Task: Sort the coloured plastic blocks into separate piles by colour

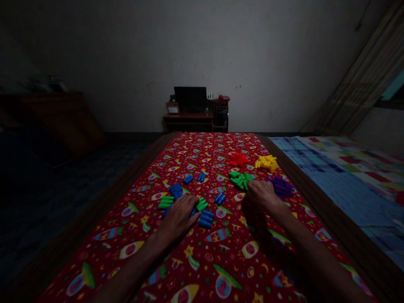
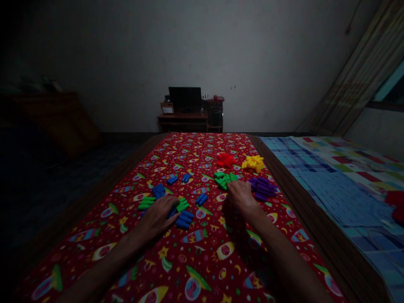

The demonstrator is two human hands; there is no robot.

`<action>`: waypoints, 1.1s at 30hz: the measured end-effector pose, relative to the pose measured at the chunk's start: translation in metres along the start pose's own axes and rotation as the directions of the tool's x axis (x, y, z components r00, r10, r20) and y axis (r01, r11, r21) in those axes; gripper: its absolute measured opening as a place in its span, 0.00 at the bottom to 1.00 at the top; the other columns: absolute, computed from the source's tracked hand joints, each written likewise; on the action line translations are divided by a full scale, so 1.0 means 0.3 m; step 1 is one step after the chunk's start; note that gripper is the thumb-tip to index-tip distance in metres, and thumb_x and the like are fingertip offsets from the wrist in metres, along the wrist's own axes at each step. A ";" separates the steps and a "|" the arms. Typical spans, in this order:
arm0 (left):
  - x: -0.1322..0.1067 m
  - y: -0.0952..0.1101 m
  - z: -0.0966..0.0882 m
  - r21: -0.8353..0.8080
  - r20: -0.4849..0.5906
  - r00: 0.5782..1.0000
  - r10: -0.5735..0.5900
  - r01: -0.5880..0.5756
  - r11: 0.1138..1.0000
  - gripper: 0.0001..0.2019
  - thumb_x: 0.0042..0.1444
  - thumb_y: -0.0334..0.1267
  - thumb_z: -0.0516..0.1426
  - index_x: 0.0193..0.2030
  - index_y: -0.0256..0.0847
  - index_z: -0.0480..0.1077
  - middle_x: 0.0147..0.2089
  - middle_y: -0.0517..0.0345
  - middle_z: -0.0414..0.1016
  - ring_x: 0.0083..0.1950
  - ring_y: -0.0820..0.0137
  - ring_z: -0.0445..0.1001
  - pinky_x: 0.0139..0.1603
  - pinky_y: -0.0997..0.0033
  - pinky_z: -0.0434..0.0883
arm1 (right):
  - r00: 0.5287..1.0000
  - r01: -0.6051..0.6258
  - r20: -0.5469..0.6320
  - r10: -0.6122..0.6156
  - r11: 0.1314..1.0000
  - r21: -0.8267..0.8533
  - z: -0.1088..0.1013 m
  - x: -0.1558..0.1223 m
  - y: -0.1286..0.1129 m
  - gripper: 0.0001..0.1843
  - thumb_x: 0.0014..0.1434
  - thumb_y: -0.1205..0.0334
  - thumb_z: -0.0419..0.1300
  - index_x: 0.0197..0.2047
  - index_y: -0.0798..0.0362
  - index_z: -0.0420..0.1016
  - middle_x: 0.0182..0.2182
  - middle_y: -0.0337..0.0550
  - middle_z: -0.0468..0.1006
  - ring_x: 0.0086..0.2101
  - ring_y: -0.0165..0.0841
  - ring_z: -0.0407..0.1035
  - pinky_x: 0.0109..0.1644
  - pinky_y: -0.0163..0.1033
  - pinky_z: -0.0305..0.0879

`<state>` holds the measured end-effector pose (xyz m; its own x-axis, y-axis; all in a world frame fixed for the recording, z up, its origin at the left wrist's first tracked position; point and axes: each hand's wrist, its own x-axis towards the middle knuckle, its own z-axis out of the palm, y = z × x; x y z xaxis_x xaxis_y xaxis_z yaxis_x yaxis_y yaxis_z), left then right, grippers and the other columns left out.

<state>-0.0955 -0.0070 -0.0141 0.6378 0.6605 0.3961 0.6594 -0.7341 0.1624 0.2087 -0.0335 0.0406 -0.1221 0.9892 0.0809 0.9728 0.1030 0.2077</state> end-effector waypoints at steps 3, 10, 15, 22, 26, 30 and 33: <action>0.005 0.007 -0.007 0.007 -0.024 1.000 0.002 -0.001 1.000 0.13 0.58 0.40 0.55 0.49 0.40 0.66 0.46 0.49 0.74 0.49 0.58 0.72 0.51 0.57 0.71 | 0.995 -0.029 0.095 0.024 0.999 0.043 0.000 -0.011 -0.001 0.15 0.63 0.65 0.50 0.48 0.56 0.75 0.43 0.56 0.76 0.42 0.41 0.69 0.40 0.41 0.55; 0.009 0.020 -0.018 -0.025 -0.060 0.998 -0.029 0.027 0.999 0.13 0.58 0.40 0.53 0.49 0.39 0.66 0.47 0.47 0.75 0.50 0.57 0.73 0.53 0.55 0.71 | 0.988 -0.063 0.142 0.059 0.998 0.025 -0.023 0.008 0.030 0.15 0.62 0.64 0.51 0.48 0.54 0.75 0.40 0.54 0.77 0.41 0.38 0.70 0.40 0.37 0.56; 0.008 0.021 -0.018 -0.054 -0.065 0.998 -0.021 0.018 0.998 0.13 0.60 0.41 0.52 0.50 0.41 0.66 0.47 0.48 0.75 0.51 0.58 0.73 0.53 0.55 0.71 | 0.982 -0.139 0.143 0.122 0.984 0.114 -0.073 0.027 0.098 0.14 0.60 0.65 0.51 0.41 0.55 0.78 0.33 0.52 0.78 0.34 0.36 0.71 0.34 0.36 0.55; 0.004 0.022 -0.016 -0.064 -0.058 0.998 -0.029 0.025 0.998 0.14 0.62 0.43 0.52 0.52 0.42 0.65 0.49 0.48 0.74 0.52 0.57 0.73 0.54 0.55 0.70 | 0.919 -0.046 -0.353 0.176 0.937 0.347 -0.019 0.094 0.096 0.14 0.62 0.67 0.49 0.36 0.56 0.76 0.32 0.49 0.78 0.33 0.34 0.69 0.36 0.35 0.57; 0.006 0.024 -0.020 -0.061 -0.067 0.997 -0.040 0.036 0.997 0.15 0.61 0.43 0.53 0.52 0.40 0.65 0.49 0.48 0.74 0.52 0.57 0.72 0.54 0.56 0.70 | 0.952 0.039 -0.299 0.068 0.940 0.340 0.045 0.124 0.072 0.13 0.61 0.70 0.49 0.36 0.57 0.76 0.33 0.50 0.77 0.34 0.34 0.69 0.36 0.34 0.57; 0.009 0.021 -0.016 -0.091 -0.087 0.994 -0.061 0.053 0.994 0.15 0.61 0.42 0.55 0.53 0.41 0.65 0.49 0.49 0.74 0.51 0.59 0.73 0.53 0.57 0.70 | 0.933 0.068 -0.348 0.093 0.903 0.424 0.032 0.116 0.044 0.13 0.63 0.67 0.50 0.37 0.57 0.77 0.32 0.49 0.78 0.32 0.33 0.70 0.35 0.34 0.57; 0.011 0.024 -0.004 -0.148 -0.104 0.991 -0.089 0.073 0.986 0.15 0.60 0.43 0.56 0.52 0.41 0.65 0.48 0.50 0.75 0.50 0.60 0.74 0.50 0.59 0.72 | 0.918 0.228 -0.396 0.017 0.795 0.563 -0.012 0.081 -0.042 0.14 0.65 0.62 0.50 0.39 0.56 0.77 0.30 0.45 0.79 0.29 0.31 0.70 0.34 0.33 0.58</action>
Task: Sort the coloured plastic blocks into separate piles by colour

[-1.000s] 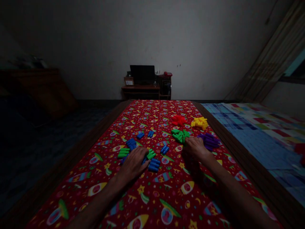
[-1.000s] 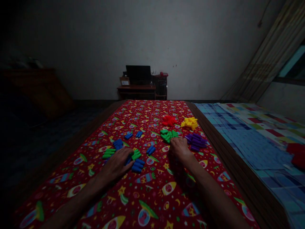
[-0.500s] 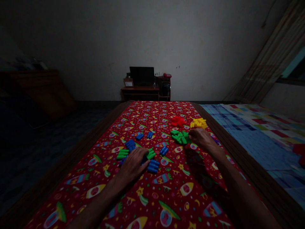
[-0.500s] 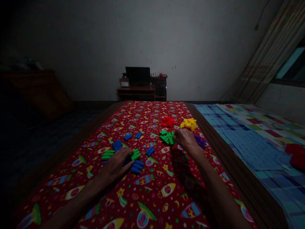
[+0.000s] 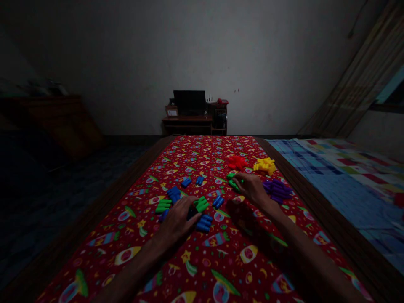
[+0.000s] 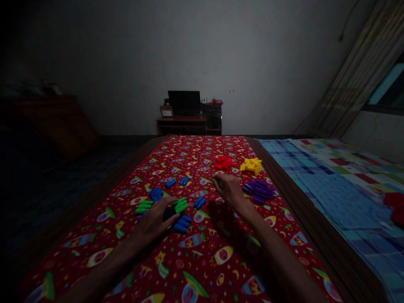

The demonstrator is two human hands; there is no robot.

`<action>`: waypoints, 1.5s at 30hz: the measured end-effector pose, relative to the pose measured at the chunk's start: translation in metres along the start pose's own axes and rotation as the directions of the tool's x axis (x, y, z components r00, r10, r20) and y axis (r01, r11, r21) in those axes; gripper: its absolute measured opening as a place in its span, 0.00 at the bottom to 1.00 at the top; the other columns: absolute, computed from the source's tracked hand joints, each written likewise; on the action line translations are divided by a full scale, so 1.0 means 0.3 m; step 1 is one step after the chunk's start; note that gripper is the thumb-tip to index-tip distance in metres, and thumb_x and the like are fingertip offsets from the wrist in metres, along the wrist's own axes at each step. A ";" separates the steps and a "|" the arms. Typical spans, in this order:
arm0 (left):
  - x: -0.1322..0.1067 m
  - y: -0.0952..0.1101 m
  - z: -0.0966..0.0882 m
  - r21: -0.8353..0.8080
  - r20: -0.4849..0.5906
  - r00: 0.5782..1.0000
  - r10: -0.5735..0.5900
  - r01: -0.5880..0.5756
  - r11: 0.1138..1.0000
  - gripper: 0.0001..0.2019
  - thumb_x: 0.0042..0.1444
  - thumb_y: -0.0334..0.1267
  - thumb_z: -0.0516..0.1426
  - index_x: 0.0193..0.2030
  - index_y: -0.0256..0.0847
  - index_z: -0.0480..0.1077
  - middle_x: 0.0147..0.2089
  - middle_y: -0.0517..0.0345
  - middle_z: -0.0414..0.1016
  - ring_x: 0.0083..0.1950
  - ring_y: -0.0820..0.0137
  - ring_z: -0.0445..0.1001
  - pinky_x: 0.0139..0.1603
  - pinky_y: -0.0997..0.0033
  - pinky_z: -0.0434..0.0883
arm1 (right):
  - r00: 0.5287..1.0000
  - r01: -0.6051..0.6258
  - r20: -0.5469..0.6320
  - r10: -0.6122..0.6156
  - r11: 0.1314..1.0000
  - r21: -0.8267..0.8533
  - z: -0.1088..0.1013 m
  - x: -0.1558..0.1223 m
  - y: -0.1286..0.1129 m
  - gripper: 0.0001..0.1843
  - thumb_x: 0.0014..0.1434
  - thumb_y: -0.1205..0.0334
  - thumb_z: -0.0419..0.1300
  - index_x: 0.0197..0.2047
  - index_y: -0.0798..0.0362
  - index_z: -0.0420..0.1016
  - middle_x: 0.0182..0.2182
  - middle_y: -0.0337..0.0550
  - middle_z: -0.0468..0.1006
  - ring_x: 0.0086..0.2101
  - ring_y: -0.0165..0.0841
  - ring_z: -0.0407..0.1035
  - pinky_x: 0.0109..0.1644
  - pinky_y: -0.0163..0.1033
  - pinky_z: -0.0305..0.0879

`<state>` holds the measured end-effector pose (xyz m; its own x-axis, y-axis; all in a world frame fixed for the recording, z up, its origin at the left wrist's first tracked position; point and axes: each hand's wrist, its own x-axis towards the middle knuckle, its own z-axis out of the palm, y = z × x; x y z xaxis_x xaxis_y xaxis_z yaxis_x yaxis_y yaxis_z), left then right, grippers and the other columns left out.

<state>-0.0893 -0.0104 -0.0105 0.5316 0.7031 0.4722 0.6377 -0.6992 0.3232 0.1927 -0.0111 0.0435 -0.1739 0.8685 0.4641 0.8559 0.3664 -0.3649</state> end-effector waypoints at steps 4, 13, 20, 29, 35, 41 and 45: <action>0.006 0.008 0.009 -0.096 -0.021 0.999 -0.040 0.037 0.995 0.17 0.58 0.43 0.56 0.53 0.42 0.64 0.50 0.51 0.76 0.51 0.60 0.75 0.50 0.60 0.73 | 0.930 0.283 0.173 -0.324 0.933 0.222 0.070 -0.046 -0.158 0.18 0.64 0.59 0.55 0.56 0.53 0.70 0.43 0.48 0.78 0.37 0.32 0.71 0.38 0.34 0.62; 0.017 0.044 -0.008 -0.226 0.061 0.985 -0.164 0.173 0.959 0.12 0.61 0.45 0.51 0.47 0.44 0.67 0.43 0.56 0.79 0.43 0.65 0.79 0.44 0.65 0.75 | 0.912 0.337 0.219 -0.346 0.938 0.079 0.156 -0.061 -0.155 0.06 0.62 0.64 0.57 0.38 0.55 0.75 0.30 0.43 0.76 0.28 0.28 0.66 0.31 0.32 0.54; 0.018 -0.145 -0.089 0.116 -0.065 0.993 -0.094 0.102 0.988 0.18 0.62 0.46 0.50 0.54 0.42 0.68 0.54 0.47 0.75 0.55 0.58 0.73 0.57 0.54 0.68 | 0.998 -0.029 -0.054 0.025 0.998 -0.060 0.037 -0.002 0.015 0.12 0.65 0.62 0.52 0.43 0.55 0.76 0.37 0.48 0.79 0.36 0.34 0.72 0.39 0.34 0.60; -0.062 -0.374 -0.127 0.157 0.130 0.945 -0.300 0.279 0.947 0.19 0.54 0.52 0.54 0.44 0.43 0.75 0.46 0.47 0.79 0.48 0.57 0.77 0.49 0.61 0.72 | 0.973 -0.185 0.070 0.218 0.929 -0.320 -0.009 -0.027 0.136 0.11 0.62 0.64 0.55 0.42 0.56 0.77 0.41 0.51 0.80 0.42 0.38 0.72 0.40 0.35 0.60; 0.004 -0.295 -0.174 0.054 0.009 0.935 -0.353 0.353 0.934 0.15 0.48 0.49 0.57 0.37 0.44 0.77 0.40 0.50 0.80 0.43 0.56 0.78 0.45 0.60 0.74 | 0.991 -0.133 -0.009 0.137 0.943 -0.304 -0.031 -0.018 0.124 0.14 0.64 0.61 0.52 0.43 0.57 0.77 0.37 0.52 0.80 0.36 0.37 0.72 0.37 0.35 0.59; 0.063 -0.121 -0.196 -0.311 -0.199 0.875 -0.441 0.371 0.875 0.21 0.50 0.52 0.59 0.47 0.41 0.73 0.44 0.52 0.80 0.42 0.61 0.79 0.44 0.60 0.75 | 0.994 0.086 0.073 -0.086 0.996 0.005 0.017 -0.033 -0.044 0.14 0.66 0.61 0.50 0.41 0.55 0.77 0.35 0.50 0.80 0.35 0.34 0.73 0.38 0.34 0.61; 0.041 0.010 -0.113 -0.432 -0.029 0.932 -0.361 0.314 0.845 0.25 0.51 0.49 0.61 0.55 0.42 0.68 0.40 0.55 0.81 0.39 0.62 0.80 0.40 0.64 0.77 | 0.959 0.222 0.102 -0.263 0.927 0.301 0.077 -0.086 -0.187 0.17 0.65 0.58 0.53 0.55 0.54 0.71 0.44 0.51 0.79 0.39 0.34 0.73 0.42 0.35 0.64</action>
<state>-0.0997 -0.0083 0.0241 0.2492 0.9041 0.3470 0.4654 -0.4261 0.7758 0.1378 -0.0463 0.0333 -0.4415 0.7708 0.4592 0.6086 0.6334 -0.4780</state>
